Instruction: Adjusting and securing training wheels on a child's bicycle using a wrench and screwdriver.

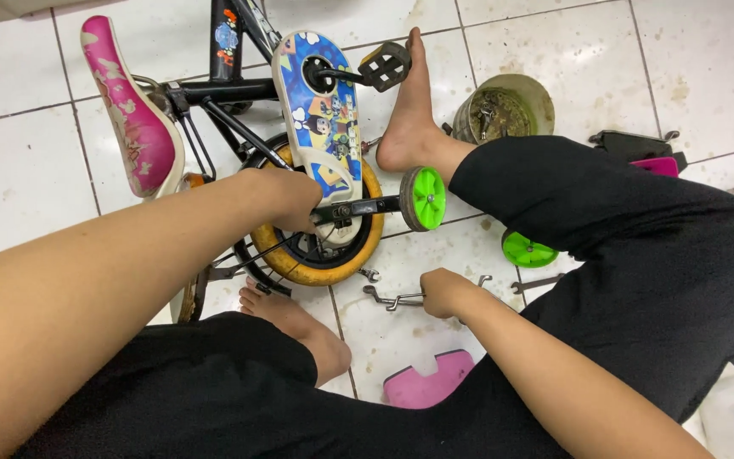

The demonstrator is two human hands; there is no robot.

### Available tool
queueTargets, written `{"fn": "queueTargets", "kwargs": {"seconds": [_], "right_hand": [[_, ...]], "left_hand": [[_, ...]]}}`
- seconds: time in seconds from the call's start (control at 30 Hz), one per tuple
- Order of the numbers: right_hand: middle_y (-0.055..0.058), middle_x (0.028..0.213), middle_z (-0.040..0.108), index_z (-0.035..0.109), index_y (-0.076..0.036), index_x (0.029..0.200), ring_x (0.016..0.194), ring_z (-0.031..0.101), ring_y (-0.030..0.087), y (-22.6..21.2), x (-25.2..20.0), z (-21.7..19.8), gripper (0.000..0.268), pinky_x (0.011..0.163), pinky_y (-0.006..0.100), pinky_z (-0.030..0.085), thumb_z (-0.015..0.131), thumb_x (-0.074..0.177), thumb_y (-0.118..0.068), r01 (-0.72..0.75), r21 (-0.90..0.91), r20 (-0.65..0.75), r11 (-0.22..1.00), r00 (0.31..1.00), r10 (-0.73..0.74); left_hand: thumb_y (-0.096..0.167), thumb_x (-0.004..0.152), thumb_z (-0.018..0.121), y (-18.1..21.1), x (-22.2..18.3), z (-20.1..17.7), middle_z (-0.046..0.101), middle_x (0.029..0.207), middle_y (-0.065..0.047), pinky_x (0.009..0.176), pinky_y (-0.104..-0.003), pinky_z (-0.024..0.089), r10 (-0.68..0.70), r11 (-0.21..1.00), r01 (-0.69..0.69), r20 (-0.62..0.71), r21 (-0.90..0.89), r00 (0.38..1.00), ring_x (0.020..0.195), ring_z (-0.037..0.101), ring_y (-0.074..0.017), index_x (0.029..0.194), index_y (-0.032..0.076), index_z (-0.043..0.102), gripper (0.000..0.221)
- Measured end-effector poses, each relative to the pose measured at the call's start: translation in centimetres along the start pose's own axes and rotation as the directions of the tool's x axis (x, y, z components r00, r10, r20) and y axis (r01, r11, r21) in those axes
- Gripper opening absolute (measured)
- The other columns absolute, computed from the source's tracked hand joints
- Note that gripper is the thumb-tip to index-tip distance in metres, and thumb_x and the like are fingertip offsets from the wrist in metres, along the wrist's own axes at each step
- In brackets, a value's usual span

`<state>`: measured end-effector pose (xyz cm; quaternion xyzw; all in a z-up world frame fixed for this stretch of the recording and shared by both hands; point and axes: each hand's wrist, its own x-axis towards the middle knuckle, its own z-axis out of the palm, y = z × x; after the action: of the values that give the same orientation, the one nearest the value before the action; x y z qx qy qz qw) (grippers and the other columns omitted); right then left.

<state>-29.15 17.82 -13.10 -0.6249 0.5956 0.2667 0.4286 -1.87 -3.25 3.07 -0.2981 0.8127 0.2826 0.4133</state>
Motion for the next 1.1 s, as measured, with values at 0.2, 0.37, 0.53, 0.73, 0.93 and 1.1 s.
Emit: {"fn": "queueTargets", "kwargs": {"seconds": [0.2, 0.37, 0.53, 0.73, 0.93, 1.1], "right_hand": [[0.027, 0.097, 0.073, 0.073, 0.004, 0.116, 0.090, 0.075, 0.038, -0.6, 0.1, -1.0, 0.036, 0.074, 0.044, 0.061, 0.060, 0.086, -0.009, -0.013, 0.070, 0.064, 0.997, 0.998, 0.008], [0.024, 0.105, 0.073, 0.075, -0.002, 0.117, 0.103, 0.072, 0.039, -3.2, -2.7, -4.9, 0.035, 0.086, 0.055, 0.057, 0.062, 0.091, -0.021, -0.008, 0.074, -0.125, 0.997, 0.992, 0.017], [0.024, 0.099, 0.074, 0.074, 0.001, 0.112, 0.098, 0.073, 0.040, -4.8, -4.6, -6.5, 0.031, 0.083, 0.052, 0.058, 0.062, 0.092, -0.019, 0.027, 0.117, -0.089, 0.993, 0.996, -0.017], [0.020, 0.087, 0.074, 0.076, -0.002, 0.102, 0.083, 0.074, 0.035, -3.0, -1.1, -1.9, 0.020, 0.072, 0.047, 0.060, 0.066, 0.088, -0.013, 0.051, -0.066, 0.007, 0.997, 0.999, -0.050], [0.017, 0.082, 0.074, 0.075, -0.002, 0.097, 0.075, 0.073, 0.031, -4.5, 2.9, 2.2, 0.014, 0.068, 0.046, 0.060, 0.070, 0.084, -0.003, 0.159, -0.406, 0.014, 0.900, 0.986, -0.167], [0.012, 0.085, 0.076, 0.076, -0.005, 0.094, 0.078, 0.074, 0.026, -7.4, 0.5, 0.7, 0.012, 0.070, 0.040, 0.060, 0.068, 0.088, 0.001, 0.261, -0.630, 0.051, 0.731, 0.954, -0.296]], "left_hand": [[0.037, 0.095, 0.062, 0.5, -0.7, -0.8, 0.074, 0.097, -0.014, 0.082, -0.039, 0.058, -0.031, 1.000, 0.031, 0.035, -0.001, 0.999, 0.093, 0.073, -0.0289, 0.113, 0.002, 0.073, 0.041], [0.039, 0.094, 0.064, 0.3, -0.5, -0.1, 0.075, 0.103, -0.014, 0.084, -0.041, 0.059, -0.023, 1.000, 0.023, 0.017, -0.010, 1.000, 0.099, 0.074, -0.0289, 0.119, 0.003, 0.071, 0.044], [0.040, 0.095, 0.064, 0.3, -0.5, -0.1, 0.074, 0.107, -0.016, 0.087, -0.042, 0.059, -0.035, 0.999, 0.036, 0.026, -0.024, 0.999, 0.104, 0.073, -0.0311, 0.123, 0.002, 0.069, 0.048], [0.039, 0.094, 0.063, 0.0, 0.1, 0.0, 0.075, 0.104, -0.015, 0.084, -0.041, 0.060, -0.028, 0.999, 0.028, 0.020, -0.032, 0.999, 0.100, 0.074, -0.0296, 0.122, 0.004, 0.070, 0.046], [0.038, 0.095, 0.063, 0.1, -0.2, -0.3, 0.075, 0.103, -0.015, 0.083, -0.040, 0.059, -0.022, 0.999, 0.022, 0.019, -0.044, 1.000, 0.099, 0.074, -0.0295, 0.122, 0.002, 0.070, 0.046], [0.038, 0.095, 0.063, 0.4, -1.5, -0.6, 0.074, 0.100, -0.014, 0.082, -0.038, 0.059, -0.022, 0.997, 0.023, 0.012, -0.070, 1.000, 0.096, 0.073, -0.0276, 0.118, 0.003, 0.072, 0.043]]}}
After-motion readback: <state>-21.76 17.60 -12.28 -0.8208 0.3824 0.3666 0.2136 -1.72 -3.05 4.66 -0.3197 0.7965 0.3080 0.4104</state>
